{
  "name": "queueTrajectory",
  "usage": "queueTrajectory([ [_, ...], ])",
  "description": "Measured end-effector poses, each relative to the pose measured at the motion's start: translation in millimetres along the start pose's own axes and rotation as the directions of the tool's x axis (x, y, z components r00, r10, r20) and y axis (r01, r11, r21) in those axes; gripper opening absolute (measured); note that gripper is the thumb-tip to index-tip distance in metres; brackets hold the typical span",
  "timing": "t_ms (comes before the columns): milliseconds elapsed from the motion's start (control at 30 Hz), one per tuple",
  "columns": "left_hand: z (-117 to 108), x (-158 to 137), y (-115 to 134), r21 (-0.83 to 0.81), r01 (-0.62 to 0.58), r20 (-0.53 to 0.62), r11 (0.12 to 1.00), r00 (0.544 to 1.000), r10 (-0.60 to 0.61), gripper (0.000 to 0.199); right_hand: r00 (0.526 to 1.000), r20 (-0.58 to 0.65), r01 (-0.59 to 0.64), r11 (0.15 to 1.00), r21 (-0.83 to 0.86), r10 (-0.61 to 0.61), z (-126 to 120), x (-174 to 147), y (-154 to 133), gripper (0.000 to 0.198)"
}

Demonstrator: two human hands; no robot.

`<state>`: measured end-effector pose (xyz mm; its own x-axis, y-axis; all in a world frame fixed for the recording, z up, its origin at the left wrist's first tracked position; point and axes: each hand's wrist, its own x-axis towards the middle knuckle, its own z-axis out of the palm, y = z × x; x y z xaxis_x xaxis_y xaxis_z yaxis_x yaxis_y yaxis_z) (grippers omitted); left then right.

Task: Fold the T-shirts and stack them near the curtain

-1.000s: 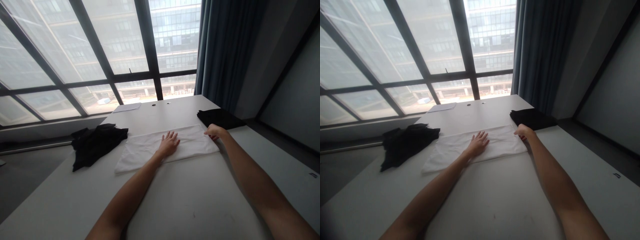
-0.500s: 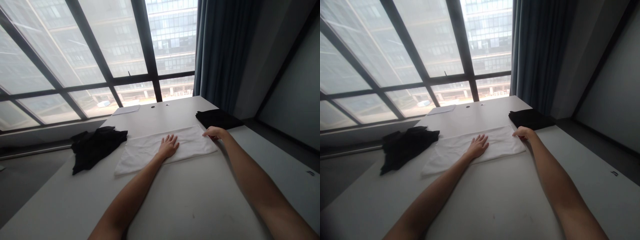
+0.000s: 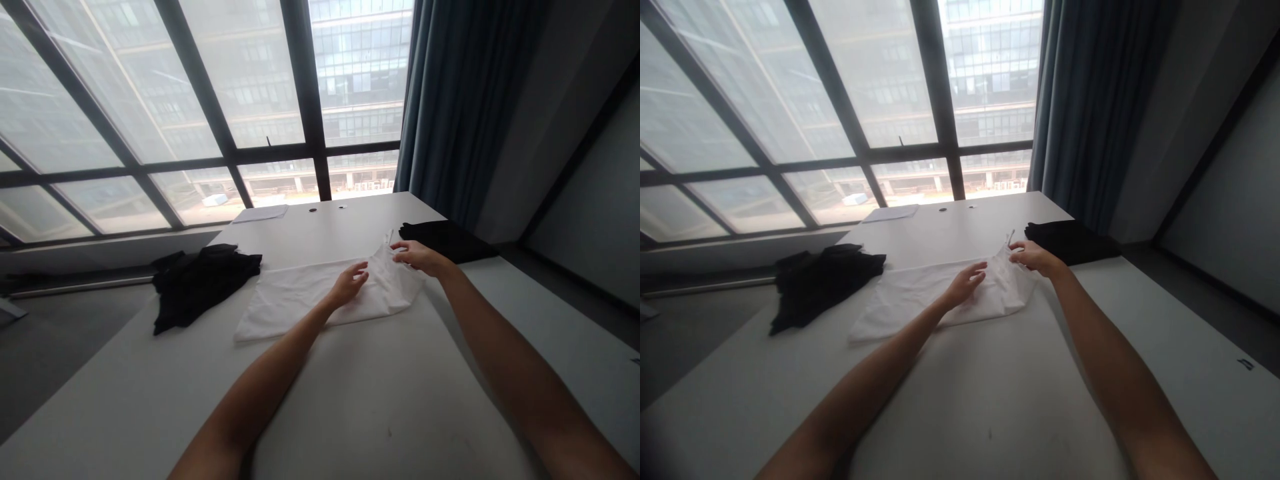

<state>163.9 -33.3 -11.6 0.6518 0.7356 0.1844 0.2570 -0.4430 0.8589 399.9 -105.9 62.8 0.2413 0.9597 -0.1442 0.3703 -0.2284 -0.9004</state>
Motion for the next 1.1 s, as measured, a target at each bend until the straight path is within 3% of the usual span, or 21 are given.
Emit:
queueTrajectory([
  [67,-2,0,3,-0.306,0.097,0.046,0.947,0.995,-0.087,0.047,0.999,-0.026,0.042,0.999,0.031,-0.041,23,-2,-11,0.042],
  [167,-6,-2,4,-0.659,0.209,0.126,0.722,0.978,-0.168,0.053,0.992,-0.057,0.120,0.988,0.093,-0.115,60,-8,-21,0.040],
  [267,-6,-1,-1,-0.822,0.258,0.161,0.508,0.960,-0.228,0.060,0.983,0.091,0.144,0.976,0.161,-0.160,90,-16,-25,0.040],
  [333,-3,-1,-5,-0.860,0.237,0.133,0.452,0.959,-0.250,0.055,0.967,0.198,0.125,0.975,0.183,-0.161,99,-19,-25,0.029],
  [400,2,-2,-8,-0.869,0.185,0.071,0.459,0.965,-0.253,0.054,0.976,0.162,0.115,0.975,0.191,-0.147,97,-19,-26,0.016],
  [533,8,-7,-10,-0.841,0.118,-0.033,0.528,0.963,-0.269,0.094,0.986,-0.105,0.147,0.972,0.185,-0.129,75,-14,-27,0.017],
  [600,9,-8,-10,-0.817,0.102,-0.070,0.568,0.959,-0.273,0.106,0.977,-0.163,0.167,0.972,0.166,-0.140,64,-12,-27,0.018],
  [700,7,-6,-9,-0.719,0.091,-0.119,0.689,0.960,-0.252,0.091,0.969,-0.185,0.188,0.974,0.126,-0.163,53,-13,-26,0.017],
  [767,3,-3,-6,-0.631,0.097,-0.163,0.770,0.953,-0.254,0.076,0.961,-0.175,0.225,0.973,0.051,-0.214,50,-16,-23,0.017],
  [833,-6,2,1,-0.571,0.103,-0.187,0.815,0.950,-0.251,0.075,0.946,-0.113,0.295,0.951,-0.097,-0.305,48,-22,-20,0.023],
  [900,-20,6,12,-0.531,0.109,-0.186,0.840,0.952,-0.242,0.084,0.918,0.026,0.387,0.882,-0.269,-0.395,48,-29,-15,0.047],
  [1000,-50,13,34,-0.469,0.120,-0.206,0.875,0.948,-0.241,0.090,0.883,0.233,0.469,0.782,-0.411,-0.408,63,-40,-7,0.093],
  [1100,-90,15,53,-0.454,0.124,-0.220,0.882,0.944,-0.246,0.089,0.871,0.169,0.484,0.754,-0.444,-0.461,101,-47,0,0.110],
])
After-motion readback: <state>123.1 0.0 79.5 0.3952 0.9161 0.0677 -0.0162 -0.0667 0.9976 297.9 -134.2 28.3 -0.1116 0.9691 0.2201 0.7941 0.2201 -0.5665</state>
